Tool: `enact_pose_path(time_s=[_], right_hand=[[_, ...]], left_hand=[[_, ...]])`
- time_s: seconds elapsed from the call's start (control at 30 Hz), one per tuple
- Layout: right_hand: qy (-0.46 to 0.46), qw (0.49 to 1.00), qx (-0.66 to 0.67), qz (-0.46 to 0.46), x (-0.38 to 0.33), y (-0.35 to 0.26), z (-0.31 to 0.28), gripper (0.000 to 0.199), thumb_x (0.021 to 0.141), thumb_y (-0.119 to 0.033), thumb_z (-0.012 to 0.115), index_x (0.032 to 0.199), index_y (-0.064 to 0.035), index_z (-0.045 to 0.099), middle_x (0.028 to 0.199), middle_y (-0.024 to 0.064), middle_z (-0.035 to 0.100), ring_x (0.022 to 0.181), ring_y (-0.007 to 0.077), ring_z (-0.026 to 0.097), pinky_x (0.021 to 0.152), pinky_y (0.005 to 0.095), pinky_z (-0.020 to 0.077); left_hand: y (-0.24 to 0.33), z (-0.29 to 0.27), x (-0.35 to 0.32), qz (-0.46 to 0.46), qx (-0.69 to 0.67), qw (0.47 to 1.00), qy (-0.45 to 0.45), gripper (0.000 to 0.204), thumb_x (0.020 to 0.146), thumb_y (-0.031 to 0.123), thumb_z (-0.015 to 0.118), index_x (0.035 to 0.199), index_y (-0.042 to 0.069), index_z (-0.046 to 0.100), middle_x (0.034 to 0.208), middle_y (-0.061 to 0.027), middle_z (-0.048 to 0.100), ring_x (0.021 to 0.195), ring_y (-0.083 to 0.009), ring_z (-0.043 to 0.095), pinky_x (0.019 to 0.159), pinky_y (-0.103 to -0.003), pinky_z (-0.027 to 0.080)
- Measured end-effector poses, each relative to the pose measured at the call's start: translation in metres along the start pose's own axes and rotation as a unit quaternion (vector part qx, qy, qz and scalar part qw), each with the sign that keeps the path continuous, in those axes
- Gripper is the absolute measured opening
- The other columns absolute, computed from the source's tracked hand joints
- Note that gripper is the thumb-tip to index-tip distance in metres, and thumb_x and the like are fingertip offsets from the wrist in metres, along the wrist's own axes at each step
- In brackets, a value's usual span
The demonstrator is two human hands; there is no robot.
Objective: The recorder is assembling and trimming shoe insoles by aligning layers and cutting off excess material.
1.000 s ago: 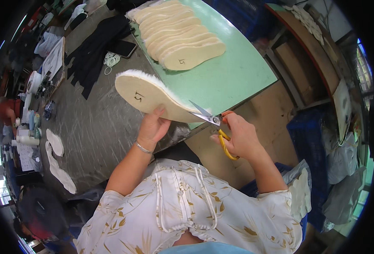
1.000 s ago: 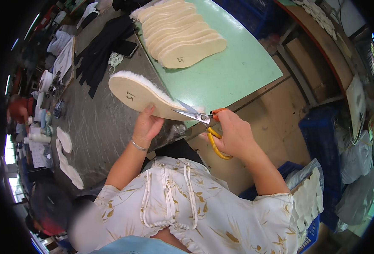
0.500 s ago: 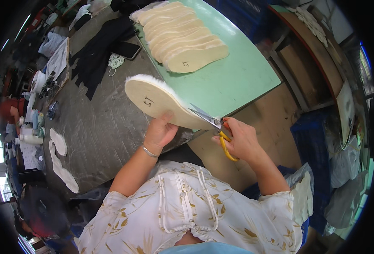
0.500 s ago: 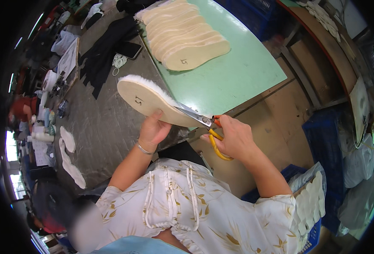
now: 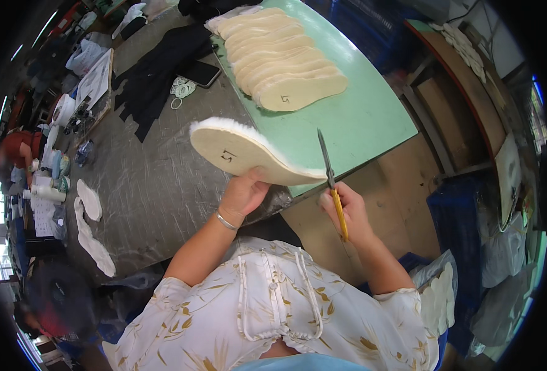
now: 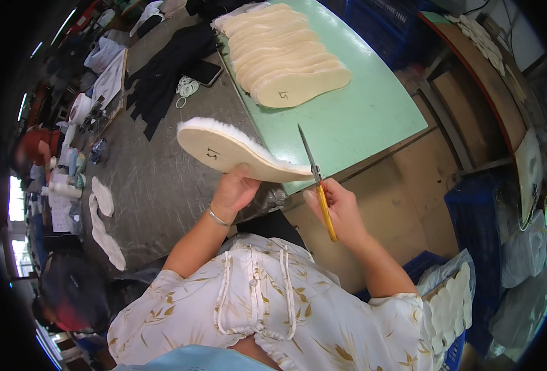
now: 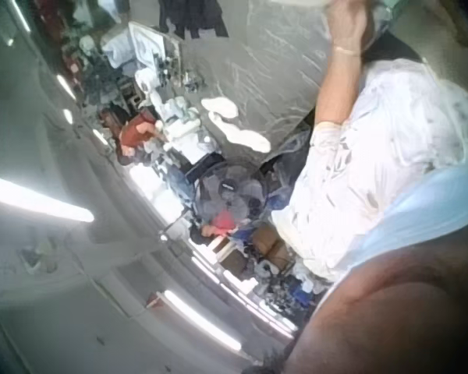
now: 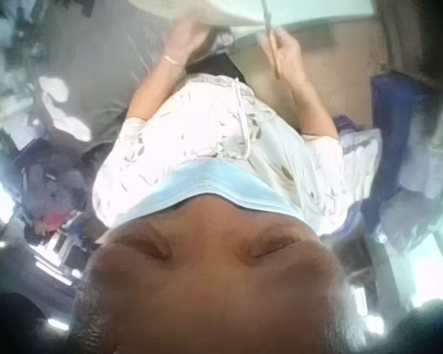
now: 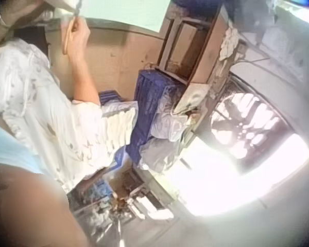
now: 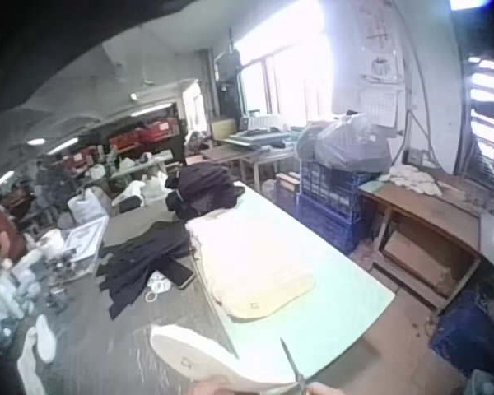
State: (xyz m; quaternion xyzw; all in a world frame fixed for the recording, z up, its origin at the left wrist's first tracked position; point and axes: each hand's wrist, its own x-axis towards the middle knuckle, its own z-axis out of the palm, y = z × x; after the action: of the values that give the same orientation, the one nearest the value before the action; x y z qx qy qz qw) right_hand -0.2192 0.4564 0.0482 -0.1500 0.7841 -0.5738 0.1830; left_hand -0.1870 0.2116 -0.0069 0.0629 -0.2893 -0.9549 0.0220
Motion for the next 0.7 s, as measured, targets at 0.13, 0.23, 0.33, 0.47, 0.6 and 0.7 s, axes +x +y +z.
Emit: enact_pose_path(time_s=[0.13, 0.23, 0.33, 0.47, 0.6, 0.7], right_hand=[[0.054, 0.970, 0.216, 0.093, 0.019, -0.008, 0.020, 0.027, 0.093, -0.029, 0.064, 0.092, -0.0034, 0.056, 0.076, 0.0013, 0.062, 0.057, 0.0049, 0.051, 0.052, 0.0214, 0.0420], [0.074, 0.952, 0.275, 0.113, 0.031, -0.012, 0.022, 0.027, 0.091, -0.029, 0.065, 0.094, -0.0035, 0.055, 0.076, 0.0013, 0.061, 0.058, 0.0045, 0.050, 0.053, 0.0217, 0.0415], [0.084, 0.980, 0.179, -0.004, 0.032, -0.010, 0.014, 0.030, 0.088, -0.028, 0.069, 0.094, -0.0031, 0.054, 0.073, 0.0015, 0.059, 0.061, 0.0059, 0.051, 0.054, 0.0234, 0.0421], [0.023, 0.982, -0.136, -0.127, 0.024, -0.029, -0.033, 0.047, 0.078, -0.036, 0.077, 0.100, -0.0010, 0.055, 0.079, 0.0085, 0.061, 0.070, 0.0203, 0.061, 0.063, 0.0315, 0.0494], [-0.093, 0.937, -0.315, -0.118, 0.014, -0.034, -0.039, 0.051, 0.078, -0.041, 0.074, 0.104, -0.0013, 0.056, 0.088, 0.0148, 0.065, 0.080, 0.0328, 0.065, 0.071, 0.0382, 0.0516], [-0.141, 0.955, -0.248, -0.081, 0.018, -0.021, -0.048, 0.039, 0.082, -0.030, 0.069, 0.102, -0.0017, 0.053, 0.085, 0.0158, 0.062, 0.077, 0.0351, 0.062, 0.068, 0.0386, 0.0497]], left_hand=[[0.008, 0.012, 0.005, 0.036, 0.065, 0.993, -0.091, 0.040, 0.084, 0.005, 0.069, 0.123, 0.009, 0.058, 0.127, -0.0082, 0.060, 0.129, -0.0317, 0.047, 0.110, -0.050, 0.033], [0.012, 0.015, 0.002, 0.025, 0.050, 0.995, -0.088, 0.043, 0.085, 0.008, 0.069, 0.126, 0.009, 0.056, 0.132, -0.0092, 0.057, 0.132, -0.0361, 0.044, 0.111, -0.052, 0.031], [0.014, 0.017, -0.001, 0.022, 0.011, 0.998, -0.063, 0.049, 0.087, 0.012, 0.068, 0.132, 0.009, 0.050, 0.132, -0.0086, 0.056, 0.129, -0.0335, 0.047, 0.111, -0.049, 0.034], [0.017, 0.007, -0.003, 0.020, -0.028, 0.999, 0.018, 0.048, 0.089, 0.017, 0.067, 0.132, 0.010, 0.048, 0.127, -0.0058, 0.059, 0.121, -0.0253, 0.054, 0.107, -0.046, 0.040], [0.019, 0.006, -0.005, 0.000, -0.064, 0.998, 0.018, 0.047, 0.090, 0.016, 0.066, 0.132, 0.009, 0.048, 0.127, -0.0061, 0.058, 0.119, -0.0239, 0.056, 0.105, -0.043, 0.044], [0.019, 0.012, -0.008, -0.008, -0.064, 0.998, 0.008, 0.038, 0.094, 0.023, 0.061, 0.128, 0.008, 0.052, 0.121, -0.0076, 0.063, 0.113, -0.0250, 0.059, 0.102, -0.046, 0.046]])
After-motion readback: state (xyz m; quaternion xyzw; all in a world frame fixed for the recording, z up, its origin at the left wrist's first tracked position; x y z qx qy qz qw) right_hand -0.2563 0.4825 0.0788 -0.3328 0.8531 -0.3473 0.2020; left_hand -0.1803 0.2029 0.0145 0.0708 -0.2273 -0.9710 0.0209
